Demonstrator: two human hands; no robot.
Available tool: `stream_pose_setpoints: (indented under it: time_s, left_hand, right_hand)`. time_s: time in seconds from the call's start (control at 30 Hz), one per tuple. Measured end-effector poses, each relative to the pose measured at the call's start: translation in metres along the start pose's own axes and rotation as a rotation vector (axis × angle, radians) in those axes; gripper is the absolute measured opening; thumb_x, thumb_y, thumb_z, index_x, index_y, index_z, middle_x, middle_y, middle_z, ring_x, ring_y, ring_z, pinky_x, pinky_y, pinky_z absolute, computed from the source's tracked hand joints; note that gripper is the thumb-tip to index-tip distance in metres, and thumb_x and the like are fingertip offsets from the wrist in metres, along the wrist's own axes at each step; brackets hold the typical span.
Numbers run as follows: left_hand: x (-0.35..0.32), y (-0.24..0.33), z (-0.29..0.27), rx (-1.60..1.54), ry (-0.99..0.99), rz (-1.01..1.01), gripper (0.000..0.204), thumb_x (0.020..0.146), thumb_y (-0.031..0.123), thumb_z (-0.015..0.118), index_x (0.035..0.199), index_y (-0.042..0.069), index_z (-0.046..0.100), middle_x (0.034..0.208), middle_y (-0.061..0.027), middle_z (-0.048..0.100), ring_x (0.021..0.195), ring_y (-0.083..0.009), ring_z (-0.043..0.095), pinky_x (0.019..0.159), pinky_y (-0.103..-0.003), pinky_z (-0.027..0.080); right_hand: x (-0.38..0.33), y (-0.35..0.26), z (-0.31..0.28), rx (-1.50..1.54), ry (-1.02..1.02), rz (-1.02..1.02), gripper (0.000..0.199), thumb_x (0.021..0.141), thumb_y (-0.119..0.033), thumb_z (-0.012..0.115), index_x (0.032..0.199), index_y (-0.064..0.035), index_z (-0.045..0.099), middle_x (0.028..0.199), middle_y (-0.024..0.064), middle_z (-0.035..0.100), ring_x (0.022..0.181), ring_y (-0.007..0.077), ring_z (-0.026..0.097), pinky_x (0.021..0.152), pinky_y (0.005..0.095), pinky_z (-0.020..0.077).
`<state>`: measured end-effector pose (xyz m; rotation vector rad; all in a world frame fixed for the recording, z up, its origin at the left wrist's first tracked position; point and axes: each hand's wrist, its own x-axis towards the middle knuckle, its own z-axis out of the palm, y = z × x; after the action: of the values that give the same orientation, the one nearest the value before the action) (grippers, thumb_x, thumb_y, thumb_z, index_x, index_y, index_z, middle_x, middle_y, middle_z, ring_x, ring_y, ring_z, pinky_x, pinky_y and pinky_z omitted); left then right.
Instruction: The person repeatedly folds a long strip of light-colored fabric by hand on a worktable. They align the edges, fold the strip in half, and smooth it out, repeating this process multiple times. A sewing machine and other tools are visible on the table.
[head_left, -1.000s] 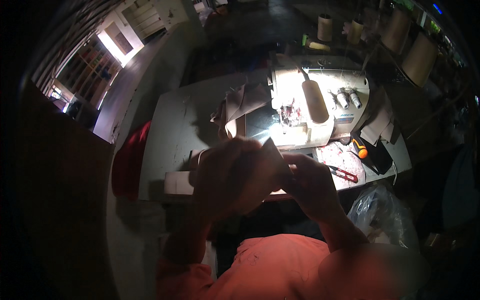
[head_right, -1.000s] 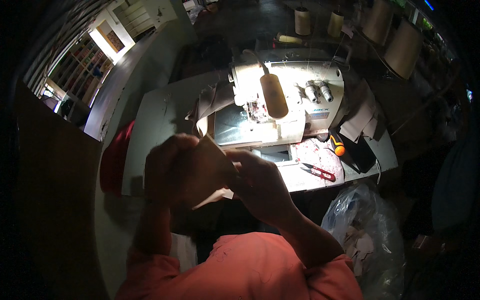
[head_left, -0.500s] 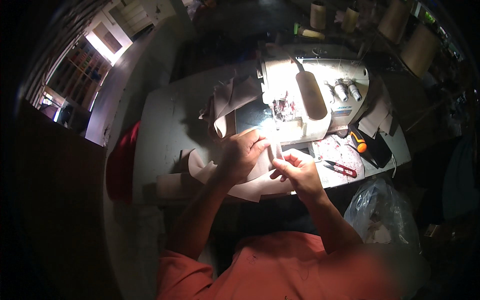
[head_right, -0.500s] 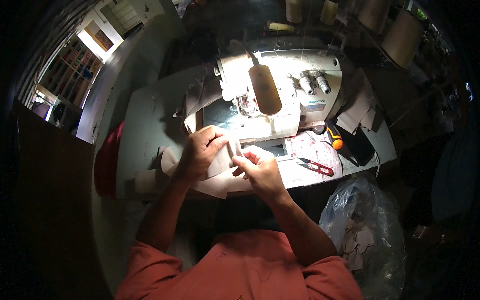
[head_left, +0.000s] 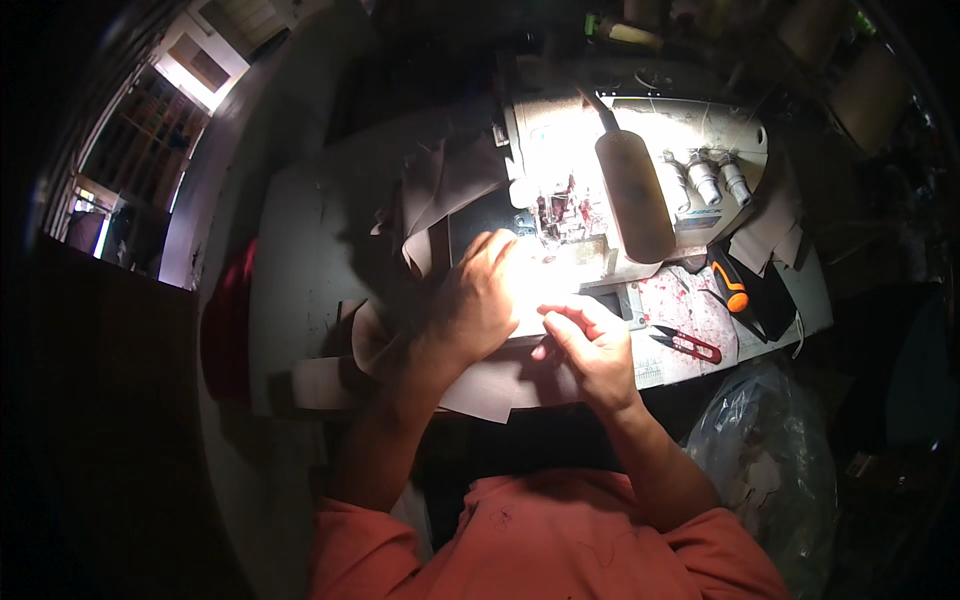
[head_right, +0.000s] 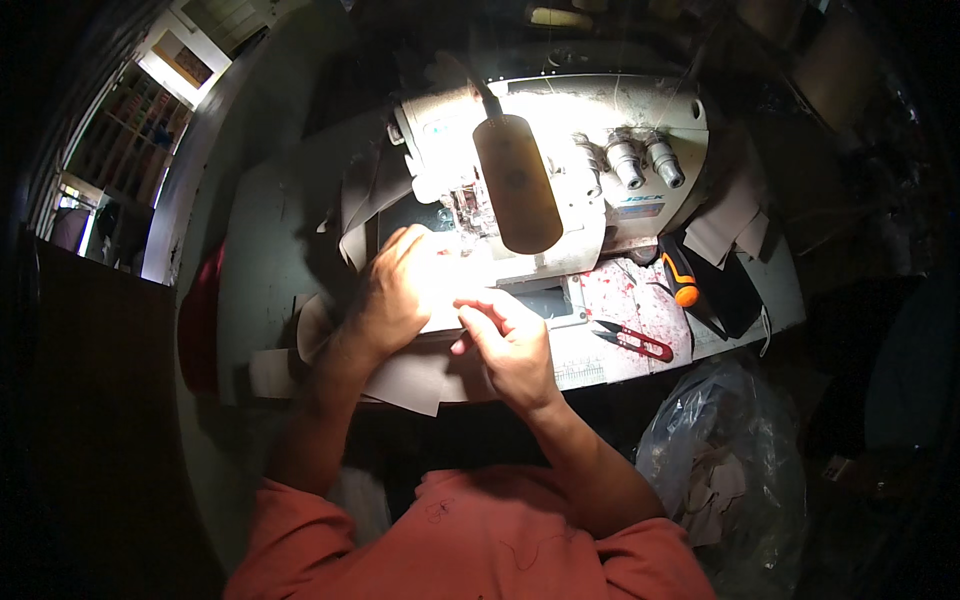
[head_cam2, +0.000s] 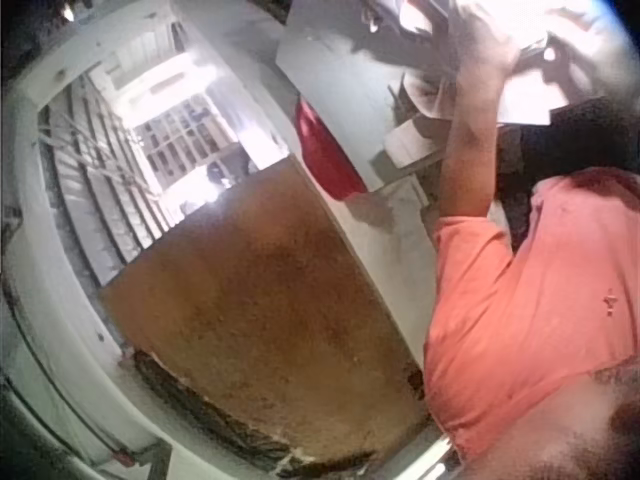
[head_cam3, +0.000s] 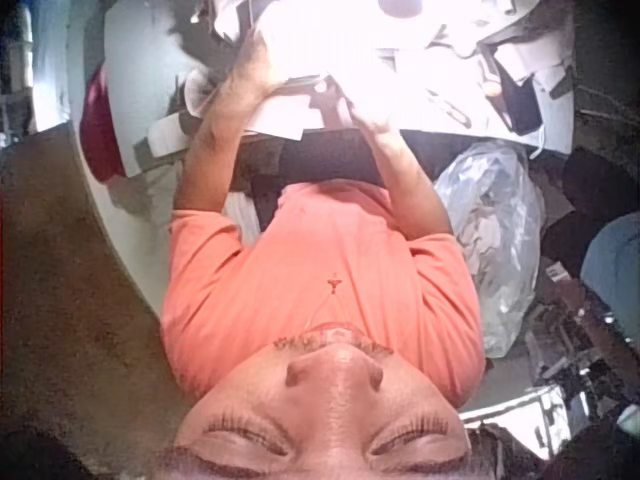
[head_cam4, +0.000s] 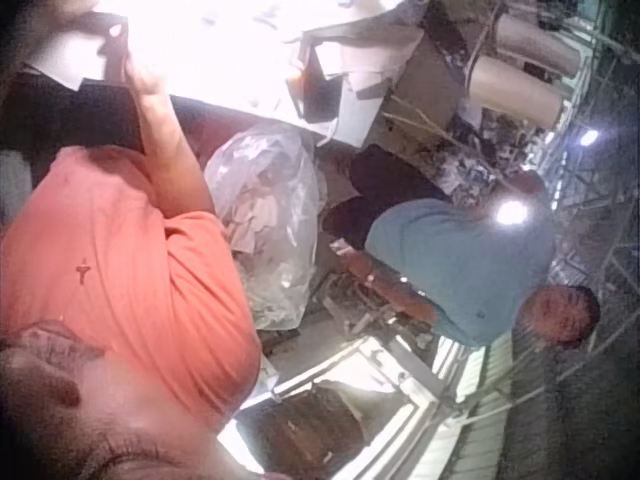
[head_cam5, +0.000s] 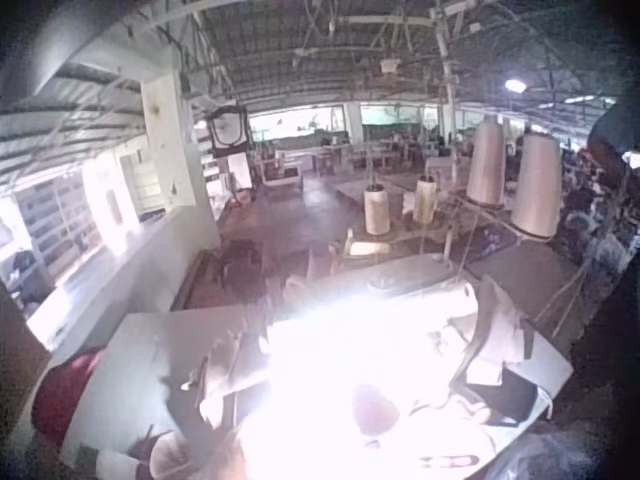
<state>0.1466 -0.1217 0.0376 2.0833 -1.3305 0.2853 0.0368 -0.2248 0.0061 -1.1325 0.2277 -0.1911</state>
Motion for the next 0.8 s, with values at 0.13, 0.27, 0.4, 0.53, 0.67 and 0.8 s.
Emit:
stream_pose_setpoints:
  time_s: [0.13,0.27,0.4,0.53,0.67,0.8]
  left_hand:
    - [0.008,-0.006,0.0,-0.039,0.008,0.009,0.015,0.064,0.004,0.057,0.078,-0.001,0.054,0.075,-0.0108,0.051,0.07,-0.0257,0.049,0.063,-0.034,0.041]
    - [0.002,-0.003,0.002,0.094,0.09,0.012,0.015,0.064,0.002,0.055,0.078,-0.001,0.052,0.077,-0.0138,0.049,0.075,-0.0279,0.048,0.069,-0.036,0.04]
    - [-0.02,0.019,0.004,0.078,0.06,-0.027,0.016,0.066,-0.001,0.052,0.082,-0.005,0.053,0.092,-0.0189,0.053,0.091,-0.034,0.052,0.084,-0.038,0.04]
    - [-0.011,-0.008,0.004,0.03,0.031,-0.027,0.019,0.068,-0.001,0.05,0.087,-0.003,0.053,0.095,-0.0185,0.053,0.097,-0.0322,0.05,0.085,-0.038,0.04]
    - [0.006,-0.041,0.006,0.074,-0.04,-0.102,0.019,0.07,0.006,0.051,0.088,0.0,0.053,0.08,-0.0168,0.054,0.074,-0.0288,0.055,0.068,-0.038,0.044]
    - [0.032,-0.069,0.006,0.423,-0.329,-0.352,0.028,0.08,0.02,0.047,0.103,0.005,0.05,0.051,-0.0145,0.049,0.049,-0.0295,0.052,0.058,-0.039,0.044]
  right_hand:
    - [0.008,0.001,-0.005,-0.059,0.001,0.011,0.023,0.081,-0.004,0.051,0.103,0.0031,0.051,0.092,0.0112,0.058,0.059,0.013,0.057,0.052,0.0202,0.0443]
    - [0.011,0.001,-0.004,-0.055,0.009,-0.004,0.022,0.081,-0.004,0.051,0.102,0.0039,0.052,0.085,0.0093,0.058,0.059,0.0116,0.056,0.052,0.0196,0.0444]
    - [0.015,-0.001,-0.001,-0.026,0.033,-0.011,0.02,0.082,-0.005,0.05,0.099,0.0054,0.054,0.075,0.0079,0.059,0.059,0.0093,0.055,0.052,0.0187,0.0442]
    - [0.01,-0.002,-0.006,-0.02,0.043,-0.007,0.019,0.083,-0.003,0.047,0.099,0.006,0.052,0.078,0.0114,0.06,0.062,0.0105,0.056,0.058,0.0214,0.0461]
    - [-0.012,-0.009,-0.021,-0.044,0.082,-0.074,0.018,0.084,-0.002,0.044,0.1,0.0056,0.049,0.078,0.0135,0.059,0.065,0.0128,0.056,0.063,0.0224,0.0457]
    - [-0.031,-0.013,-0.031,-0.147,0.085,-0.115,0.017,0.085,-0.003,0.042,0.099,0.0035,0.05,0.078,0.0121,0.058,0.064,0.0128,0.055,0.062,0.0225,0.0452]
